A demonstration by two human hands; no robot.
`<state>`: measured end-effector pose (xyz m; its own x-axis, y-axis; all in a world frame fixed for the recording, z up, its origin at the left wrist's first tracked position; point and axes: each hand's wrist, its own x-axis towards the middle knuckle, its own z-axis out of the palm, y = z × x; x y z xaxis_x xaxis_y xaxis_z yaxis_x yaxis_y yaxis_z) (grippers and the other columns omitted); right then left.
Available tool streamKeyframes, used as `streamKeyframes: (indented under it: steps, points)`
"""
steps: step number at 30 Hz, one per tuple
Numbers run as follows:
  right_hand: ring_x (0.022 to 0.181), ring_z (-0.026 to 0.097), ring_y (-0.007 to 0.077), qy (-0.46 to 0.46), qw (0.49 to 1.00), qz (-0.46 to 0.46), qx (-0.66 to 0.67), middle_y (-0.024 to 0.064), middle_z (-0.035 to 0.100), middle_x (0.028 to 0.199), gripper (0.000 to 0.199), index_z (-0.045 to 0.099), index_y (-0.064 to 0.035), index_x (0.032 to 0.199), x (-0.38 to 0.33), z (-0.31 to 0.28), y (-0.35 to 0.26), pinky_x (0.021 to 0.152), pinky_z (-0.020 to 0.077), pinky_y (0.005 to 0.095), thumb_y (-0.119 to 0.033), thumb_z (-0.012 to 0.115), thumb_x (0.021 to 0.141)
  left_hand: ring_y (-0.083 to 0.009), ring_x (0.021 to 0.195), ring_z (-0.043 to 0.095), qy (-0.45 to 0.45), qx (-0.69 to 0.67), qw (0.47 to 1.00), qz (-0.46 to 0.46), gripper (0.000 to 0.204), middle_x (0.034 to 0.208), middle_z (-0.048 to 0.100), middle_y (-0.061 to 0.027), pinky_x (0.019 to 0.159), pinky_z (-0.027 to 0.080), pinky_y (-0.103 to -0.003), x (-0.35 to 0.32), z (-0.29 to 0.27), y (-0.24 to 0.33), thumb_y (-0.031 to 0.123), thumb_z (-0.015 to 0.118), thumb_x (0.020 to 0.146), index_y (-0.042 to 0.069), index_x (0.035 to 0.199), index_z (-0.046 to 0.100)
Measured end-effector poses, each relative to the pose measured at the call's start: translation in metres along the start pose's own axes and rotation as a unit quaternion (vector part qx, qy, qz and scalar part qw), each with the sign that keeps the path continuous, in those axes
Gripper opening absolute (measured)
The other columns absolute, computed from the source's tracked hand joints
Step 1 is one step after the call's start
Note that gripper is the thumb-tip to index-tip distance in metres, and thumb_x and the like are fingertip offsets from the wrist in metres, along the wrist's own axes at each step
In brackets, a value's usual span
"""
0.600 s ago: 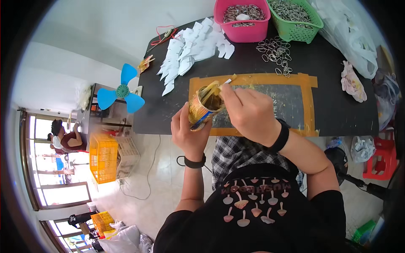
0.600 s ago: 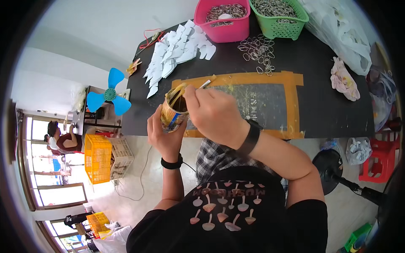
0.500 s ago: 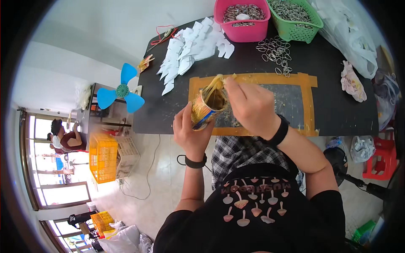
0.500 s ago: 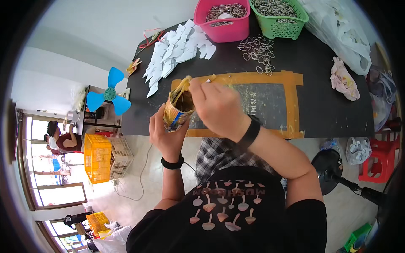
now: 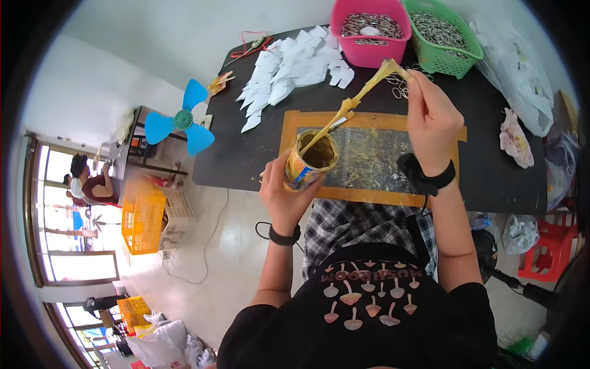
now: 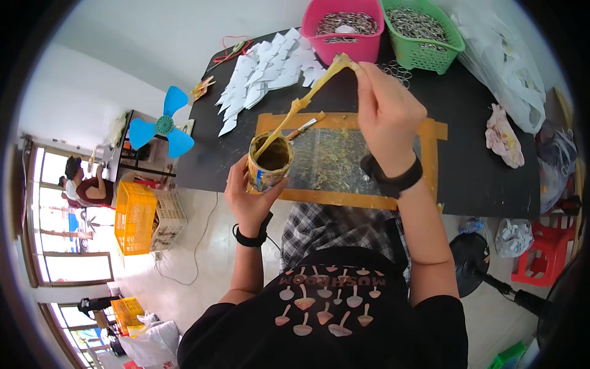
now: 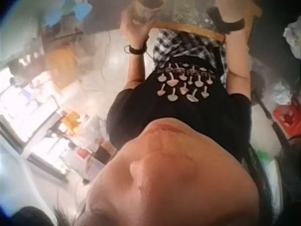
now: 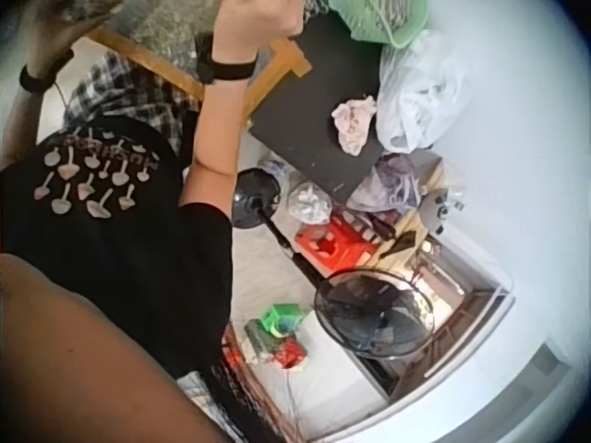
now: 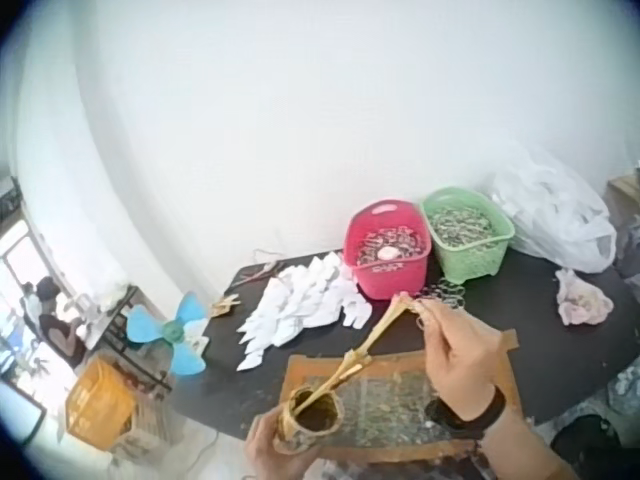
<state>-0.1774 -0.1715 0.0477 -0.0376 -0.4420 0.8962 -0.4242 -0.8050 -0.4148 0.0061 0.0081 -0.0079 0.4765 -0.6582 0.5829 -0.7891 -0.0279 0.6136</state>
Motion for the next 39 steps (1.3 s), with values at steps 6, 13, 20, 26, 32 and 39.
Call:
streamKeyframes:
  steps: [6, 13, 20, 26, 32, 39]
  points:
    - [0.075, 0.058, 0.0058, -0.2, 0.934, 0.169, 0.243, 0.0063, 0.069, 0.087, 0.014, 0.067, 0.0048, 0.1, -0.006, -0.009, -0.009, 0.064, 0.0471, 0.0221, -0.004, 0.061, 0.09, -0.0239, 0.085, 0.064, -0.03, 0.033, 0.999, 0.018, 0.06, 0.095, 0.063, -0.0097, 0.075, 0.051, -0.034, 0.004, -0.007, 0.001, 0.015, 0.086, 0.056, 0.005, 0.11, 0.062]
    - [0.056, 0.048, 0.0084, -0.378, 0.868, 0.126, 0.296, 0.0055, 0.064, 0.076, 0.012, 0.068, -0.0001, 0.097, -0.014, 0.006, -0.054, 0.05, 0.0363, 0.0223, -0.004, 0.062, 0.087, -0.0256, 0.082, 0.063, -0.01, 0.099, 0.995, -0.001, 0.061, 0.093, 0.064, -0.0074, 0.071, 0.051, -0.035, 0.001, -0.027, -0.002, 0.019, 0.086, 0.055, 0.01, 0.11, 0.063]
    - [0.065, 0.059, 0.0255, -0.472, 0.802, -0.018, 0.366, 0.0134, 0.062, 0.076, 0.011, 0.065, 0.0015, 0.093, -0.022, 0.035, -0.085, 0.057, 0.0425, 0.0305, -0.003, 0.062, 0.084, -0.0299, 0.091, 0.061, 0.028, 0.086, 0.995, -0.029, 0.061, 0.1, 0.062, -0.0102, 0.076, 0.051, -0.038, -0.016, -0.042, -0.007, 0.019, 0.083, 0.052, 0.01, 0.109, 0.063]
    - [0.072, 0.061, 0.0309, -0.467, 0.818, -0.121, 0.314, 0.017, 0.062, 0.085, 0.014, 0.063, 0.0035, 0.099, -0.044, 0.04, -0.107, 0.063, 0.0464, 0.0367, 0.001, 0.057, 0.086, -0.0281, 0.085, 0.061, 0.105, 0.138, 0.985, -0.02, 0.063, 0.095, 0.06, -0.0071, 0.07, 0.051, -0.037, -0.04, -0.058, 0.0, 0.021, 0.082, 0.055, 0.014, 0.114, 0.061]
    - [0.072, 0.063, 0.0295, -0.271, 0.902, -0.195, 0.273, 0.0151, 0.065, 0.087, 0.019, 0.064, 0.0023, 0.109, -0.078, 0.045, -0.121, 0.06, 0.0475, 0.0382, 0.0, 0.056, 0.091, -0.0277, 0.085, 0.061, 0.136, 0.181, 0.972, -0.064, 0.064, 0.097, 0.06, -0.0077, 0.07, 0.051, -0.036, -0.055, -0.082, 0.004, 0.022, 0.082, 0.055, 0.012, 0.114, 0.06]
    - [0.071, 0.065, 0.0221, -0.201, 0.958, -0.088, 0.183, 0.0139, 0.067, 0.088, 0.02, 0.065, 0.0044, 0.111, -0.071, 0.051, -0.094, 0.058, 0.0488, 0.0324, -0.001, 0.056, 0.093, -0.0286, 0.084, 0.06, 0.124, 0.153, 0.978, -0.07, 0.064, 0.094, 0.059, -0.0097, 0.067, 0.05, -0.037, -0.053, -0.075, -0.002, 0.026, 0.083, 0.056, 0.011, 0.113, 0.058]
